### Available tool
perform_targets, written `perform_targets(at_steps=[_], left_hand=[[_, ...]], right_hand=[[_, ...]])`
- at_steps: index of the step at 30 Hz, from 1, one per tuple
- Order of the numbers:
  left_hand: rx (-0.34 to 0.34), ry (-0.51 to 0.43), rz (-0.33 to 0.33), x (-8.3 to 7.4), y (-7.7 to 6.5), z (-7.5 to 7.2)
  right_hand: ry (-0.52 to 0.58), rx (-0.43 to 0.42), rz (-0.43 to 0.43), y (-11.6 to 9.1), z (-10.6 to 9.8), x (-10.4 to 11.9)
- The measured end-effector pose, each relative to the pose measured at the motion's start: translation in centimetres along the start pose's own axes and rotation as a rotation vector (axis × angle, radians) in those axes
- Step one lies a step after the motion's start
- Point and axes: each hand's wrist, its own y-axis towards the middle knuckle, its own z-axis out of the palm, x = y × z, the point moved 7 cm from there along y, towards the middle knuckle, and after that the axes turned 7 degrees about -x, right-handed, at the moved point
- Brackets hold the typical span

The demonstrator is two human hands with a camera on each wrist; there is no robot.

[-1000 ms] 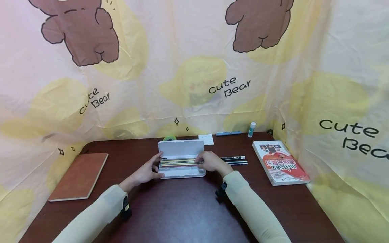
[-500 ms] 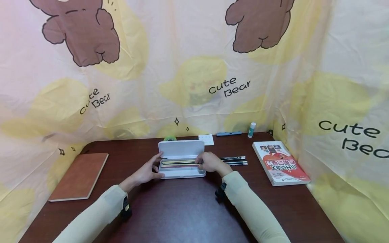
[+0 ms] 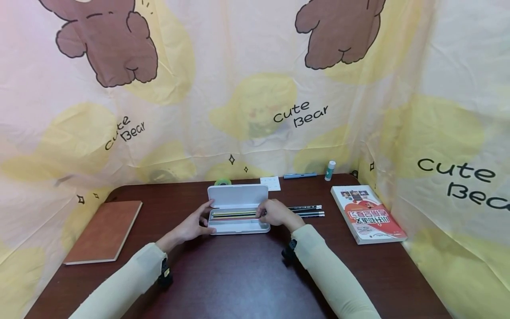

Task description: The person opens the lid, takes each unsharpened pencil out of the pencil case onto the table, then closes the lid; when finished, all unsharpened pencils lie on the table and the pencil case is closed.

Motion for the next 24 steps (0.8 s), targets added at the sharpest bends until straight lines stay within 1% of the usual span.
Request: perform_targets(at_steps=[4,9,18,24], left_hand=[[-0.002,0.003,-0.005,-0.03,-0.01,-0.10],[-0.003,0.003,-0.011,0.02,0.03,-0.18],[0.000,0.014,0.010,-0.04,0.14,-0.16],[-0.005,0.029,-0.002,0.05,-0.01,-0.10]], right_hand=[[-0.001,0.001,-0.010,0.03,-0.03,0.01],[0.018,0.012,0.004,0.01,-0.02,0.05],[0.044,0.020,0.022,-0.14,-0.35,0.28],[0.047,0.034,0.031,0.02,0.01,0.07]])
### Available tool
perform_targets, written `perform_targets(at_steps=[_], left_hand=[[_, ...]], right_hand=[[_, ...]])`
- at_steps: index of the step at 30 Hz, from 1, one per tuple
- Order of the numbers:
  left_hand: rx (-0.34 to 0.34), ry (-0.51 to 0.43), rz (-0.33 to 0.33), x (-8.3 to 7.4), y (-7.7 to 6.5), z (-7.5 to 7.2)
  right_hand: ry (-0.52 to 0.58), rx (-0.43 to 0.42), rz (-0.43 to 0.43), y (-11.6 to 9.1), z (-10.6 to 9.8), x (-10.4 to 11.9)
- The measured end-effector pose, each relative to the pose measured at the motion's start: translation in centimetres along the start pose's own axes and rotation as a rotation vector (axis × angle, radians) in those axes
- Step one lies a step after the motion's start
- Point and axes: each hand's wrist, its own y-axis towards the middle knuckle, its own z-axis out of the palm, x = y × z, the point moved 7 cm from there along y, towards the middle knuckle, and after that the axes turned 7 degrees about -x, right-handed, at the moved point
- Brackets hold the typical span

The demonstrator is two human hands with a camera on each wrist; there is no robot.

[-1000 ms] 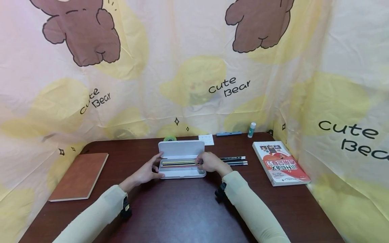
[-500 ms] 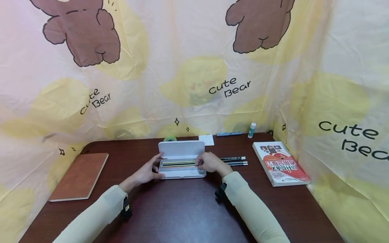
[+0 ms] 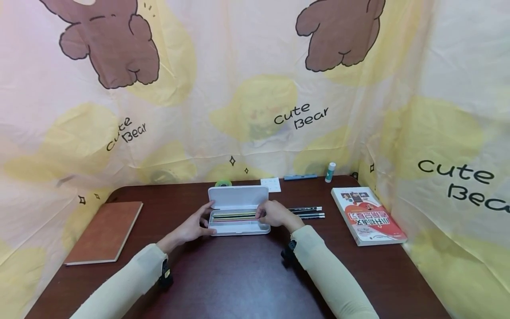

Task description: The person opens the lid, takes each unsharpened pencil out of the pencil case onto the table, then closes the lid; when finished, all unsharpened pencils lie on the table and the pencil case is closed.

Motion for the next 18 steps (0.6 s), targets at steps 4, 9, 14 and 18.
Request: perform_targets(at_steps=[4,9,14,18], left_hand=[[-0.001,0.001,-0.002,-0.01,-0.07,0.04],[-0.007,-0.002,-0.005,-0.18,-0.06,-0.02],[-0.007,-0.001,-0.007,-0.22,-0.12,-0.12],[-0.001,0.003,-0.008,-0.15,-0.12,-0.01]], right_hand=[[-0.004,-0.004,-0.009,0.19,0.17,-0.06],[-0.005,-0.011,-0.028,0.19,0.01,0.20],[0.001,-0.034,-0.030,0.14,-0.17,0.23],[0.004,-0.079,-0.050,-0.12,-0.78,0.00]])
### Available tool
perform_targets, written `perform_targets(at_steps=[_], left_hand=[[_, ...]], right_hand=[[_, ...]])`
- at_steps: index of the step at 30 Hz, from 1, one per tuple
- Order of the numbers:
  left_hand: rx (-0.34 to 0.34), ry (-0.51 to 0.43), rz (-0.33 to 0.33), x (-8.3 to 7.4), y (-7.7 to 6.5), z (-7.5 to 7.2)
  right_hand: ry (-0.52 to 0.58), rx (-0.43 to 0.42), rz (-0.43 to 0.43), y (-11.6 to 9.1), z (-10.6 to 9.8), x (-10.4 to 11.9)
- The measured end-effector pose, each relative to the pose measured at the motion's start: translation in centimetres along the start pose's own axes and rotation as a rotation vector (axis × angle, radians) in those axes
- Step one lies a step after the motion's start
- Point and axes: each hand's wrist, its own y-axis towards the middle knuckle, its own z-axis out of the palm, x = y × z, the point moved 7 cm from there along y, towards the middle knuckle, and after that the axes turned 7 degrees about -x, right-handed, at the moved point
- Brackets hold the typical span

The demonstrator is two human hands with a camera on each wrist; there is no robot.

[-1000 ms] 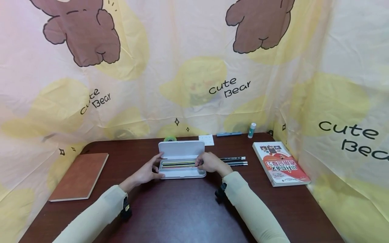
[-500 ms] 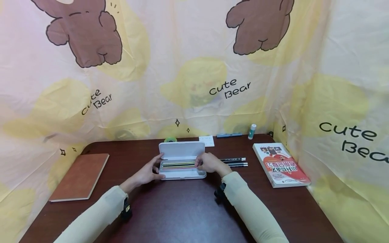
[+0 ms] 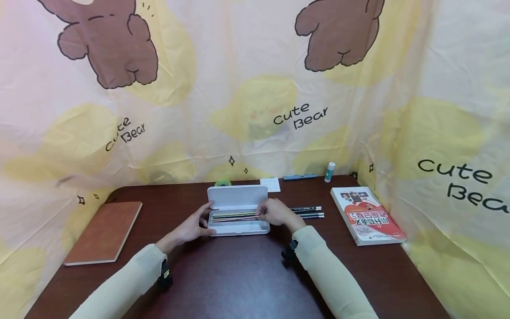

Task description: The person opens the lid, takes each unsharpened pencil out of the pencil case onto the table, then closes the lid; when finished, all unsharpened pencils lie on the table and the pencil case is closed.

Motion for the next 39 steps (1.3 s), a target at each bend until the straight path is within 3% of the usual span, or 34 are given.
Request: perform_targets(at_steps=[9,22,39], left_hand=[[-0.007,0.000,-0.010,-0.2,-0.1,-0.1],[-0.005,0.003,-0.008,-0.3,-0.2,-0.1],[0.001,-0.013,0.000,-0.1,-0.2,0.0]], right_hand=[[0.035,-0.047,0.033,-1.2,-2.4,-1.5],[0.064,-0.085,0.178,-4.1,-5.8,-5.8],[0.053,-0.115,0.205,-8.3,-9.1,-11.2]])
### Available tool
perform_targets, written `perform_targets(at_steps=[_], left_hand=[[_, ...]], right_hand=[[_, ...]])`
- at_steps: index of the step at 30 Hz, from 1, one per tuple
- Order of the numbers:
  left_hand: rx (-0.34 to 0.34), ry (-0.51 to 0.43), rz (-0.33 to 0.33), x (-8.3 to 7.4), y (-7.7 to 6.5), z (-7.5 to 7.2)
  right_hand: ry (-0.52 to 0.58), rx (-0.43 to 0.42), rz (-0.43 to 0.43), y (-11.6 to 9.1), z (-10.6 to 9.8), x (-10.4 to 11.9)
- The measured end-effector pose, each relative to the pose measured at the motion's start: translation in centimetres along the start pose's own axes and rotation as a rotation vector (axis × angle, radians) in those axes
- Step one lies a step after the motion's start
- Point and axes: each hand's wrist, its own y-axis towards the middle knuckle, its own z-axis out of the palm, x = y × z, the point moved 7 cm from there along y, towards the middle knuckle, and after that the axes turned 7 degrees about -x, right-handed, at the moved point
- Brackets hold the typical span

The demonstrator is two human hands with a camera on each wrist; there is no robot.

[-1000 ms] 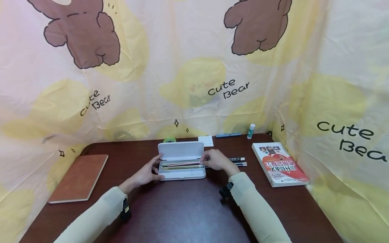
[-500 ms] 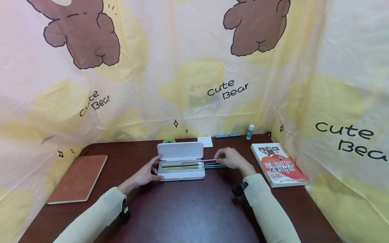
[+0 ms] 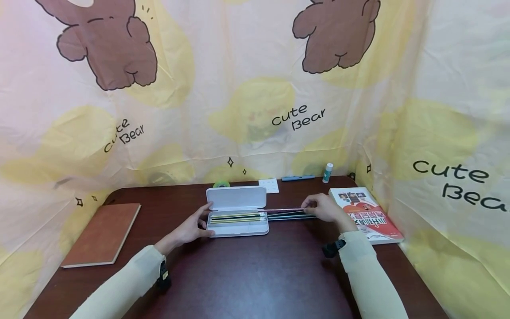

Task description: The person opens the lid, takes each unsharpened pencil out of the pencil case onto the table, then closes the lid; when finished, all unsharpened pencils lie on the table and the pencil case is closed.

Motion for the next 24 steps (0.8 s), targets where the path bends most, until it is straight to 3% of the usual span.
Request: perform_targets(at_steps=[14,24], left_hand=[[-0.017,0.007,-0.013,0.2,0.2,-0.1],[-0.012,0.010,-0.013,0.4,0.3,0.0]], right_hand=[[-0.011,0.054,0.086,-1.4,-0.4,-2.7],[-0.009,0.076,0.129,-1.6,1.1,-4.2]])
